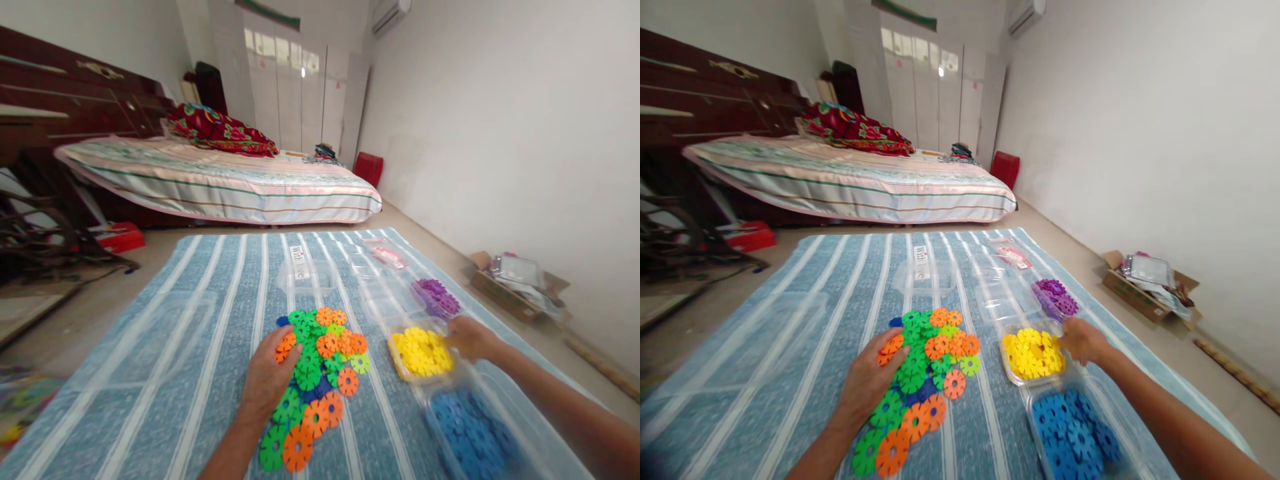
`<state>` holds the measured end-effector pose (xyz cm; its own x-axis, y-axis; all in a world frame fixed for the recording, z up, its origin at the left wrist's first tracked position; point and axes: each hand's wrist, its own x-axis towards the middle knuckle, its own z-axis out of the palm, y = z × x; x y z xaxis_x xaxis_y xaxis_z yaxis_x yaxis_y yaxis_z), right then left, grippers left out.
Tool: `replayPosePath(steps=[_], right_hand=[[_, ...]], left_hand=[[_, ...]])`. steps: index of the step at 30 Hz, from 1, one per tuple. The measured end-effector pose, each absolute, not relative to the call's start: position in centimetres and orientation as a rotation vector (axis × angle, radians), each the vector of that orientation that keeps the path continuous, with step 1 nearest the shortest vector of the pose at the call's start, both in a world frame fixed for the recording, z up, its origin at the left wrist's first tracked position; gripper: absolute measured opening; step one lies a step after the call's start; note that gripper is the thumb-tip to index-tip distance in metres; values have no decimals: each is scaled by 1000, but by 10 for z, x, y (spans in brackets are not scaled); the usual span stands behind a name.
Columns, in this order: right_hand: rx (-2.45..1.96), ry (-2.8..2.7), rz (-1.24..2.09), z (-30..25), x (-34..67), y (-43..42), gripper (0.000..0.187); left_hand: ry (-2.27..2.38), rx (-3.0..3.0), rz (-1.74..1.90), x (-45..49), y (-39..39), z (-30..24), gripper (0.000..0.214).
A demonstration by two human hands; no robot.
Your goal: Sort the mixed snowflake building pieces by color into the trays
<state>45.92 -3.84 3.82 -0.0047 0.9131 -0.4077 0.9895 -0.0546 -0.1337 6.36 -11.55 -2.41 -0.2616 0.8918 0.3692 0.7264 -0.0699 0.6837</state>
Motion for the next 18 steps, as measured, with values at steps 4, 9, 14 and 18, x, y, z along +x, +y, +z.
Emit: replayPosePath(steps=[4, 9, 14, 18], right_hand=[[2217, 2118, -783, 39, 457, -39, 18], [2166, 2343, -477, 73, 429, -41, 15], [1888, 2437, -97, 118, 369, -41, 13], [1756, 2455, 144, 149, 299, -50, 28]], left_hand=[[1987, 1751, 1271, 65, -120, -23, 35], [2014, 1747, 1276, 66, -123, -25, 38], [1960, 1720, 1304, 69, -125, -21, 42], [1889, 1717, 1304, 69, -128, -17, 45]])
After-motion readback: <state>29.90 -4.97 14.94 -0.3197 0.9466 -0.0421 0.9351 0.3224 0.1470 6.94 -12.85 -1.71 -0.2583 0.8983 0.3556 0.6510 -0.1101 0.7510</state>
